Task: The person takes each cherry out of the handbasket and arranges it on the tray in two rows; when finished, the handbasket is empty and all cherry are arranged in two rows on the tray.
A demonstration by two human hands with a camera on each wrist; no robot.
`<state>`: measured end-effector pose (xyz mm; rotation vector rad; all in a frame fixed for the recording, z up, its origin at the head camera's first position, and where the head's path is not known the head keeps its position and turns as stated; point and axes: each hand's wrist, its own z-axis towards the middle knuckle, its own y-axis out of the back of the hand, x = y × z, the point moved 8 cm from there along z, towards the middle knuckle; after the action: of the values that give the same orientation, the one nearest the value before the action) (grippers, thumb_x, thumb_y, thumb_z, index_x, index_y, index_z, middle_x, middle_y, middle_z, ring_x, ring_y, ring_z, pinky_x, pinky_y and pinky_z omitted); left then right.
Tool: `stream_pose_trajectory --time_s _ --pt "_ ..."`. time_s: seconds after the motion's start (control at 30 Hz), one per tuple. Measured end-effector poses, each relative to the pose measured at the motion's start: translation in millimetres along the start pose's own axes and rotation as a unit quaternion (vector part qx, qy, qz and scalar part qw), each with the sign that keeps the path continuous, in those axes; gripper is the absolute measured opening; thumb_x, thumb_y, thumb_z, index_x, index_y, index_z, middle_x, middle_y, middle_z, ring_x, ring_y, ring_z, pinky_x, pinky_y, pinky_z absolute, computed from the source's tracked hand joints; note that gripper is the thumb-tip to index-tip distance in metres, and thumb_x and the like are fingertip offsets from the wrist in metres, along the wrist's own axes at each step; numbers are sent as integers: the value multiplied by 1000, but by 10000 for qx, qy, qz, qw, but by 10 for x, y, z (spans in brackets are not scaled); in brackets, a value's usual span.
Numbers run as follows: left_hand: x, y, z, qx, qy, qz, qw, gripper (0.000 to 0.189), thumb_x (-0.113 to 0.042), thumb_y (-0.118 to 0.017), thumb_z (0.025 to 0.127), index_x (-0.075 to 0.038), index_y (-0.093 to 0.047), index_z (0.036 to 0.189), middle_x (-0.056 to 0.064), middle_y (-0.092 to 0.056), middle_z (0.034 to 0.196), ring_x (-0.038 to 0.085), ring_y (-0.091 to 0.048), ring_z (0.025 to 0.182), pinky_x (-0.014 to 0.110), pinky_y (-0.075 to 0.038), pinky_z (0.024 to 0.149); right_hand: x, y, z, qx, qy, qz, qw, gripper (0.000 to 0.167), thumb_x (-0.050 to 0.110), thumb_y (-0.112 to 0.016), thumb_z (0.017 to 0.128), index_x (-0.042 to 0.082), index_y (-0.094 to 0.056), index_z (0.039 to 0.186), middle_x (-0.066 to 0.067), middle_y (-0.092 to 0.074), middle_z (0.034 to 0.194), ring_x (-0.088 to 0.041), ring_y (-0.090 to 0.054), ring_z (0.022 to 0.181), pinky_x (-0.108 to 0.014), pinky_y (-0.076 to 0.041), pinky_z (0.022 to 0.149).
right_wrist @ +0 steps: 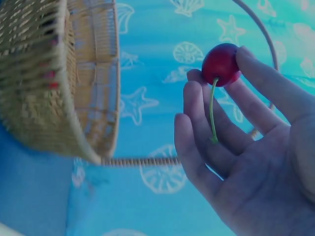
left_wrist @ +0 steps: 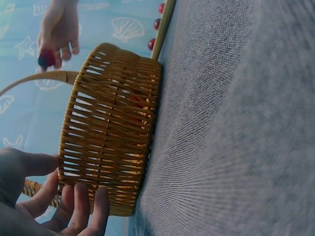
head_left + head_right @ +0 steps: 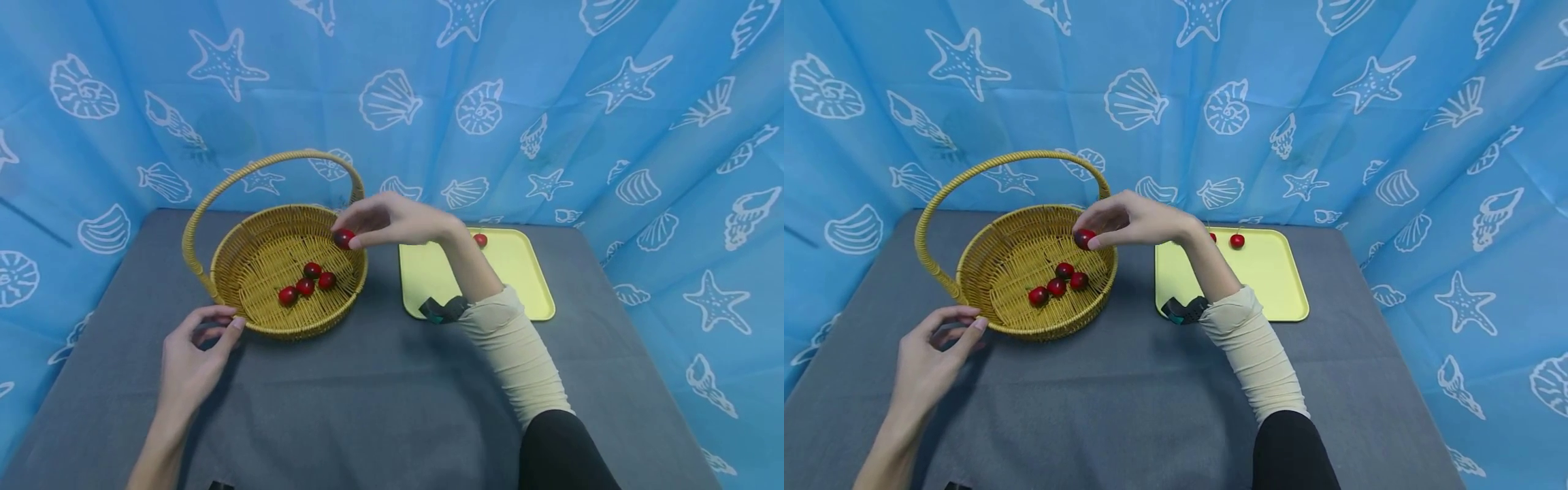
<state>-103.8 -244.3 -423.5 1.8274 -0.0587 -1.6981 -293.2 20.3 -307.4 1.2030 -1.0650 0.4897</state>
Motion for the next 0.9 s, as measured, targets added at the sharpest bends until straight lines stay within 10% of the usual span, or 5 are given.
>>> stream_pose_trajectory --time_s 0.27,0.57,0.7,0.9 --pt "0 -4 -5 49 -71 -56 9999 31 -31 -78 103 -13 -73 127 -18 -67 105 -7 -70 84 11 -58 71 -112 231 -509 -542 -300 70 9981 35 6 -75 101 6 -72 136 -10 -77 127 -28 -76 114 -36 -66 97" --pt "-20 -3 -9 102 -158 -86 9998 32 -30 -77 103 -10 -72 128 -17 -66 106 -7 -70 83 10 -57 72 -335 511 -1090 -1380 -962 60 9857 38 9 -78 100 10 -72 137 -9 -78 108 -20 -65 75 -25 -35 49" --pt "-17 1 -12 86 -128 -53 9999 32 -31 -77 103 -11 -72 127 -17 -66 106 -7 -70 84 10 -57 72 -464 615 -1321 -1744 -1177 237 9773 38 8 -79 99 10 -72 137 -15 -79 101 -17 -65 72 -26 -32 48" --pt "-9 -2 -16 117 -82 -74 9999 31 -31 -77 103 -12 -72 127 -18 -66 108 -7 -70 85 11 -58 72 -655 730 -1624 -2118 -1337 365 9674 37 5 -77 100 7 -71 136 -7 -78 119 -18 -77 91 -31 -61 72"
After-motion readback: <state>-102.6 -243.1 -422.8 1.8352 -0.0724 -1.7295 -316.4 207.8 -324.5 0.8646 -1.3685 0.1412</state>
